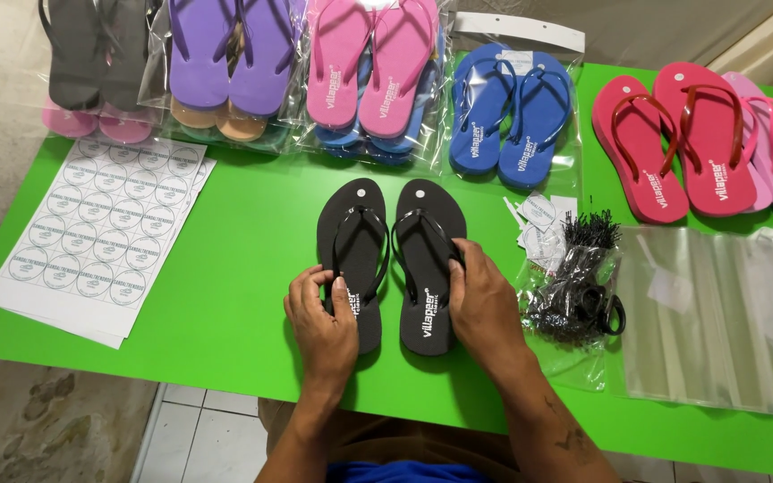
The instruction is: The person places a pair of blue sandals into a plastic bag, seals the bag with a white adhesive strip, and then attaches a plastic tag to a pair of black sandals by hand.
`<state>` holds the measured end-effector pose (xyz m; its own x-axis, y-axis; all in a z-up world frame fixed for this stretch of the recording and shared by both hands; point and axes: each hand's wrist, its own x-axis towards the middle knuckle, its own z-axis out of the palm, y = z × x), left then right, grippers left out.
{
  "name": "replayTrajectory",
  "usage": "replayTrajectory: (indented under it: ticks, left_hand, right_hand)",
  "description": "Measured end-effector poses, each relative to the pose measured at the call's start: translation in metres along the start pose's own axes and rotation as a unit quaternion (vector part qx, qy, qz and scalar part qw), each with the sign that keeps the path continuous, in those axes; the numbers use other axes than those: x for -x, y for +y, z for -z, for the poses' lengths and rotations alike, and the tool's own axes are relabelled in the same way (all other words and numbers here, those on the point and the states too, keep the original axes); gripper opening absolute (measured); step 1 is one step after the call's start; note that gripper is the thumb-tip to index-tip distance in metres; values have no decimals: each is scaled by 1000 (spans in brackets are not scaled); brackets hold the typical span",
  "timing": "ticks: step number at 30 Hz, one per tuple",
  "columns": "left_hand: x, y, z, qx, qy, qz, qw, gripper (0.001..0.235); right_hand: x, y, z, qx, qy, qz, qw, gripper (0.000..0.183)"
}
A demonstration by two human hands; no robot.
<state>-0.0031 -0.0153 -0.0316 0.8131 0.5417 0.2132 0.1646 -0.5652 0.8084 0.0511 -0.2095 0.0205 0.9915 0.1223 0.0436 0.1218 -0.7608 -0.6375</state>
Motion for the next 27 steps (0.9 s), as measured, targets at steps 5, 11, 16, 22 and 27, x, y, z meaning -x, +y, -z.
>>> replayTrajectory:
  ticks: [5, 11, 16, 22, 27]
  left_hand:
    - [0, 9, 2, 9, -5, 8, 1000, 28]
    - [23, 3, 21, -28, -46, -51, 997, 59]
    - [50, -4, 28, -85, -89, -132, 984, 70]
    - [67, -4, 25, -227, -48, -284, 930, 77]
    - [66, -4, 25, -252, -53, -313, 914, 66]
  right_hand:
    - [-3, 0, -6, -9, -6, 14, 1000, 38]
    - [15, 7, 1, -5, -39, -38, 998, 66]
    - [35, 19, -4, -1, -30, 0, 1000, 72]
    - [52, 7, -15, 114, 81, 197, 970, 67]
    - [56, 0, -26, 126, 10, 260, 957, 54]
